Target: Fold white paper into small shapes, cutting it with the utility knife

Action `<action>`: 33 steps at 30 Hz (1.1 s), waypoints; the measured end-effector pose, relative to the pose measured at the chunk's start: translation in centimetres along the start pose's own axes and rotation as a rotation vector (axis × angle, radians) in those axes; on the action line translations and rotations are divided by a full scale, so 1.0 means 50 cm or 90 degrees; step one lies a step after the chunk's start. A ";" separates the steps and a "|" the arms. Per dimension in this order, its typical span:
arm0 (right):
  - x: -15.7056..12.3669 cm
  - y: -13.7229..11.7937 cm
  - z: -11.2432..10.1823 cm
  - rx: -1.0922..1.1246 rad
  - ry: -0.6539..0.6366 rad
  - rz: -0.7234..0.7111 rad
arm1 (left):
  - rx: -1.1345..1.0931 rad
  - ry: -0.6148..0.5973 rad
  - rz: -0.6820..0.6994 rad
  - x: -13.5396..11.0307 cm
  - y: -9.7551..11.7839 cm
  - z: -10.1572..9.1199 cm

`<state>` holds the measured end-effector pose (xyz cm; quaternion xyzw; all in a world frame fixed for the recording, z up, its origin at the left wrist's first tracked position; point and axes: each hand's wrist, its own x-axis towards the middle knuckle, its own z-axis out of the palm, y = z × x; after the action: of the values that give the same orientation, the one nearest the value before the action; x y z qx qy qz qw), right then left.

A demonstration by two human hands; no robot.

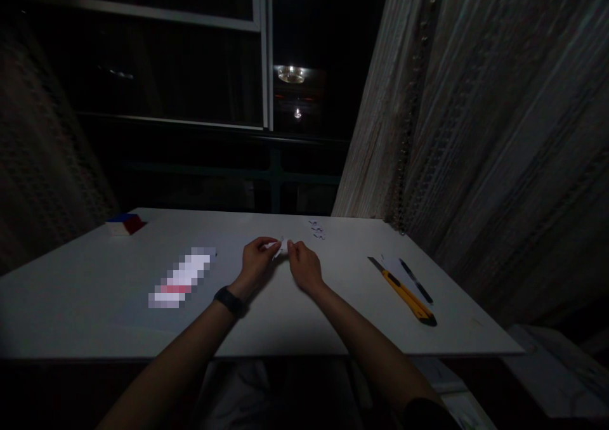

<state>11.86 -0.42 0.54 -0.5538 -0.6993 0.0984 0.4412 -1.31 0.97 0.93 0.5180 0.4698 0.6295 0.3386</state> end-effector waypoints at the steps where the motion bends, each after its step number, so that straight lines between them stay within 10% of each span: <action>1: 0.000 -0.002 0.000 0.013 -0.001 0.010 | 0.012 0.005 0.007 0.000 -0.002 0.000; 12: 0.008 0.015 0.026 0.338 -0.054 0.095 | -0.141 -0.074 -0.087 -0.010 0.001 0.007; 23: 0.017 0.032 0.022 0.308 0.014 0.086 | -0.243 -0.123 -0.150 -0.021 0.021 0.007; 33: 0.013 0.034 0.017 0.244 -0.094 0.057 | -0.144 -0.114 -0.057 -0.015 0.023 0.010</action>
<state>12.39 1.08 -0.68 -0.4817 -0.6726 0.2894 0.4815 -0.61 0.05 1.76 0.5092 0.3862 0.6142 0.4629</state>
